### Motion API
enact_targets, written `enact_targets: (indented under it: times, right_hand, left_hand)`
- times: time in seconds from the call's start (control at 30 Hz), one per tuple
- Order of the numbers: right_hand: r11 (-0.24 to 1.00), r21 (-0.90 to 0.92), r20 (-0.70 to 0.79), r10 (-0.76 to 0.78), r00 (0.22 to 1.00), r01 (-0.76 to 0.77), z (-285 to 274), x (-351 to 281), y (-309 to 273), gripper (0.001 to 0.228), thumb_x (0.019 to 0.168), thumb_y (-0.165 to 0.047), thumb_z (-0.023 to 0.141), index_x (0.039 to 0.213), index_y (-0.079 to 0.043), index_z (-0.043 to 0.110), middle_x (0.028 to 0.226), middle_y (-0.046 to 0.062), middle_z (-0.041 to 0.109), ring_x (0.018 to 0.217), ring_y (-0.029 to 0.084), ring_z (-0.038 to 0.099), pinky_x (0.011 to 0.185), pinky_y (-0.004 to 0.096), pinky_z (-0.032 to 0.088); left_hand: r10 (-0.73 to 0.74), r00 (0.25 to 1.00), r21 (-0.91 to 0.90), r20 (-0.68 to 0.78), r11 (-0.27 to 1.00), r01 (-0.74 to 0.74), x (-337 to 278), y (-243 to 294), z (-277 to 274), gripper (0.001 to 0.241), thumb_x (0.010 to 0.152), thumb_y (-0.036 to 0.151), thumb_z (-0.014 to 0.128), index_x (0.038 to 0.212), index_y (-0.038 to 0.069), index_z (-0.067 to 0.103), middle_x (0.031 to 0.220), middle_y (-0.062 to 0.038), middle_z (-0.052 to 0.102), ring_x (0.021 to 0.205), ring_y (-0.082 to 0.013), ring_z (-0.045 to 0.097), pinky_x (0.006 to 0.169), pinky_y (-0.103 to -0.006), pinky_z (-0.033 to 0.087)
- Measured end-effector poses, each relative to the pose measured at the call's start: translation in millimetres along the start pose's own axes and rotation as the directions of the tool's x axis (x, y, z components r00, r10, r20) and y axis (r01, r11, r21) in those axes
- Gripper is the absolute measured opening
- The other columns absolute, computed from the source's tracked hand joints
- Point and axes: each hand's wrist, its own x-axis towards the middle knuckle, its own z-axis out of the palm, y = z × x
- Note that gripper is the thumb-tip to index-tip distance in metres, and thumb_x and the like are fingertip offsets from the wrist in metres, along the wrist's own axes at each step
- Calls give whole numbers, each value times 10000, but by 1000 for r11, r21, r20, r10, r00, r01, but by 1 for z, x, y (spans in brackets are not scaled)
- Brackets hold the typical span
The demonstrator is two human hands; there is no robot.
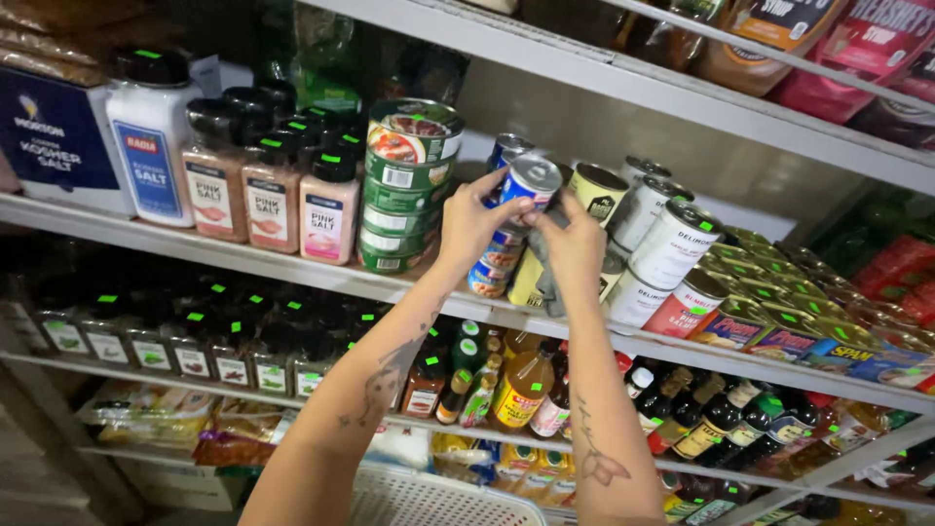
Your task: Picking canned food from grocery store shelves, wiping each item with a cloth, and placing them into a shopping basket.
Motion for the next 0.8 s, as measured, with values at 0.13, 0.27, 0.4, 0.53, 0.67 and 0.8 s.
enact_targets:
  times: [0.13, 0.27, 0.4, 0.53, 0.67, 0.8]
  right_hand:
    - [1000, 29, -16, 11, 1000, -10, 11, 5, 18, 602, 787, -309, 853, 1308, -66, 675, 1131, 186, 747, 1002, 247, 754, 875, 367, 547]
    - [998, -28, 3, 65, 998, -65, 14, 4, 21, 574, 791, -329, 850, 1282, -71, 699, 1125, 197, 748, 1011, 260, 756, 887, 368, 552]
    - [994, -105, -37, -39, 999, 35, 11, -1, 24, 552, 788, -332, 863, 1235, -43, 717, 1154, 179, 733, 1022, 295, 721, 873, 379, 536]
    - [991, -137, -34, -12, 999, 7, -12, -16, 5, 456, 828, -327, 831, 1219, -104, 754, 1042, 166, 722, 951, 300, 715, 851, 383, 534]
    - [984, -176, 43, -32, 999, 39, -14, -52, 26, 238, 928, -287, 738, 1119, -154, 787, 1037, 126, 734, 964, 302, 716, 852, 386, 540]
    - [966, -213, 210, -101, 972, 146, -2, -83, 30, 288, 929, -301, 672, 1176, -190, 769, 1118, 85, 748, 1002, 319, 699, 853, 407, 542]
  left_hand:
    - [-2, 1000, 47, -19, 999, 3, 0, 4, -1, 652, 729, 396, 877, 1251, 42, 710, 961, -187, 776, 891, -249, 784, 785, -364, 599]
    - [-29, 999, 38, -17, 999, 30, -1, -16, 3, 657, 724, 401, 886, 1232, 21, 716, 1039, -206, 763, 932, -257, 777, 818, -356, 591]
    - [-89, 996, 54, 4, 995, 88, -4, -19, 2, 684, 717, 412, 884, 1256, 29, 708, 1078, -208, 757, 952, -264, 766, 854, -356, 581]
    - [-28, 1000, 16, -9, 999, 28, -6, -33, 4, 769, 716, 384, 891, 1341, 18, 630, 1069, -215, 746, 952, -276, 746, 839, -381, 574]
    - [222, 974, 82, -36, 972, -218, -28, -57, -1, 745, 785, 310, 904, 1381, 15, 567, 1176, -242, 712, 1033, -327, 707, 905, -421, 565]
    - [-52, 990, 291, 130, 957, 12, -49, -52, -11, 905, 732, 372, 919, 1444, 66, 450, 1176, -230, 729, 1041, -383, 716, 858, -456, 563]
